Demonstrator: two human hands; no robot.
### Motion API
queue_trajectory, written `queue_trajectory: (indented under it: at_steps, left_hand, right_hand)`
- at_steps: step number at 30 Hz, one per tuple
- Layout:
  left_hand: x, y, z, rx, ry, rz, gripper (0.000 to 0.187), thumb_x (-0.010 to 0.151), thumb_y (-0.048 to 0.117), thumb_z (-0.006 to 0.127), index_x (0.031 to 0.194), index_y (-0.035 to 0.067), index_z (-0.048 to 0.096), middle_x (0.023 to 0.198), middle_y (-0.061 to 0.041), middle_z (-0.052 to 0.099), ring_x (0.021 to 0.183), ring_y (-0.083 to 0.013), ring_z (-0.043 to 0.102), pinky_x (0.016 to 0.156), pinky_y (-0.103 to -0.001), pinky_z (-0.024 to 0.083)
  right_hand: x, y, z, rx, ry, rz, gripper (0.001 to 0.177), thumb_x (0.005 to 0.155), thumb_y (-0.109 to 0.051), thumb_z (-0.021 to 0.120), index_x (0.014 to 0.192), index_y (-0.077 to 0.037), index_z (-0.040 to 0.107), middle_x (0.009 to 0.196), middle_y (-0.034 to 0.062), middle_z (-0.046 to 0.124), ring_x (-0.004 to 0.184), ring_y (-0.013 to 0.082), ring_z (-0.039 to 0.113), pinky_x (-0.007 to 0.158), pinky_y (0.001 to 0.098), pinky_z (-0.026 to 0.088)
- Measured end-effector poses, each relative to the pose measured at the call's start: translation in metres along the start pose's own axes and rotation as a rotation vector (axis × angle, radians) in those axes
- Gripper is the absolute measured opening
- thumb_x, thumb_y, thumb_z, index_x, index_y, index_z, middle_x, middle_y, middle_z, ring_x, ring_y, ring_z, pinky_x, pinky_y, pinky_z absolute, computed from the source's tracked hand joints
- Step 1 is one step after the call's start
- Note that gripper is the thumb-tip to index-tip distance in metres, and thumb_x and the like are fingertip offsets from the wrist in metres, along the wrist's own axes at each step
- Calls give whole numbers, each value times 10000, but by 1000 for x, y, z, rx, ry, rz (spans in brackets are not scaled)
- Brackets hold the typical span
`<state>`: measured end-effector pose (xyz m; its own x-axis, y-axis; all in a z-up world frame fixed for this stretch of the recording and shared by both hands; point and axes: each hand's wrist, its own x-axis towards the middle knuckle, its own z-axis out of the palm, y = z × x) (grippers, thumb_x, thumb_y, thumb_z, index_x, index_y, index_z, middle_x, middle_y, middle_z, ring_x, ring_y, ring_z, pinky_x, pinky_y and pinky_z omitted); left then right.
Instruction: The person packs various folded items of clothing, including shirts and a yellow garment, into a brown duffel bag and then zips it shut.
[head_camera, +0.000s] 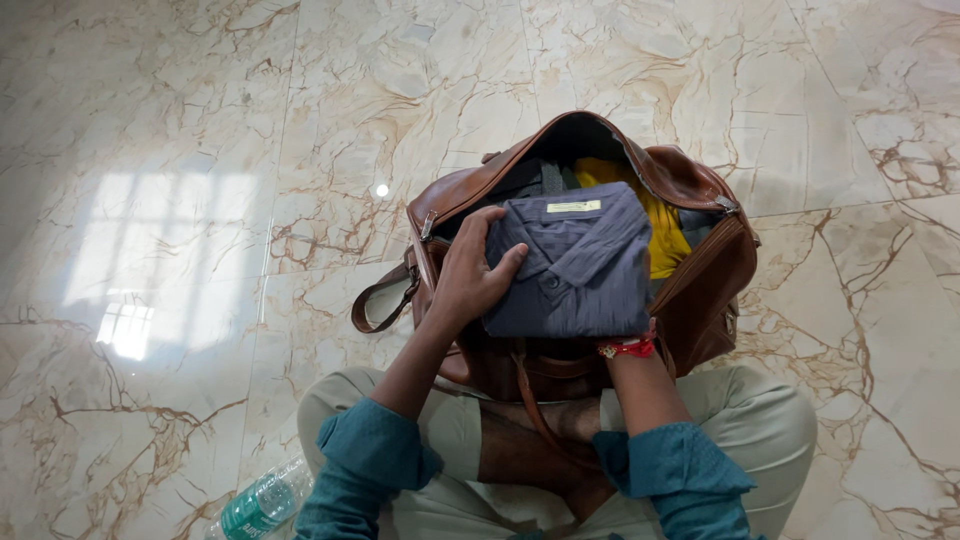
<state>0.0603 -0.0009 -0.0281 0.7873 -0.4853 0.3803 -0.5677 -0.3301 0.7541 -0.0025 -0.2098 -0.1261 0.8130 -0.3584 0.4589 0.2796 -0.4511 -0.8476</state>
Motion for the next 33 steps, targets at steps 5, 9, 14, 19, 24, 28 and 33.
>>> queue_trajectory:
  at_steps: [5,9,14,19,24,28,33]
  left_hand:
    - [-1,-16,11,33,-78,-182,627,938,356,668,1437,30,473,1445,-219,544,1370,-392,503,1125,-466,401]
    - [-2,-27,23,99,-41,-78,634,971,361,653,1461,9,458,1499,-262,494,1412,-432,462,1172,-486,362]
    - [-7,-25,34,278,-85,-33,675,986,398,634,1483,-8,423,1526,-321,421,1429,-478,391,1179,-530,329]
    - [-6,-11,45,397,-126,-51,668,950,375,636,1475,11,439,1535,-319,393,1431,-529,339,1133,-588,337]
    - [2,-2,57,459,-136,20,644,955,336,641,1482,15,458,1529,-371,343,1433,-579,305,1132,-611,345]
    - [11,3,60,408,-56,138,628,937,284,695,1467,25,480,1546,-377,328,1455,-559,327,1178,-584,351]
    - [27,-8,67,356,37,219,633,921,253,728,1467,53,477,1585,-331,332,1497,-525,355,1217,-544,361]
  right_hand:
    - [2,51,3,-169,-44,-27,654,1024,-392,568,1541,-12,442,1530,182,508,1414,296,469,1180,403,379]
    - [13,100,6,-319,-103,-71,651,1028,-388,565,1538,1,456,1514,193,530,1395,296,490,1173,397,387]
    - [30,108,-32,49,-149,210,639,1038,-418,535,1520,-1,487,1470,180,568,1340,279,528,1143,384,410]
    - [29,71,-60,820,-122,736,630,1027,-527,458,1460,-76,535,1379,85,620,1224,218,593,1055,363,471]
    - [31,57,-66,860,-59,625,681,1030,-594,501,1461,-67,532,1403,80,592,1246,204,578,1073,363,477]
    - [40,53,-83,961,-170,637,696,895,-478,690,1404,-20,565,1318,124,653,1156,231,640,991,390,527]
    - [67,67,-85,690,-173,549,655,821,-212,786,1398,18,577,1233,92,678,1106,192,669,988,334,533]
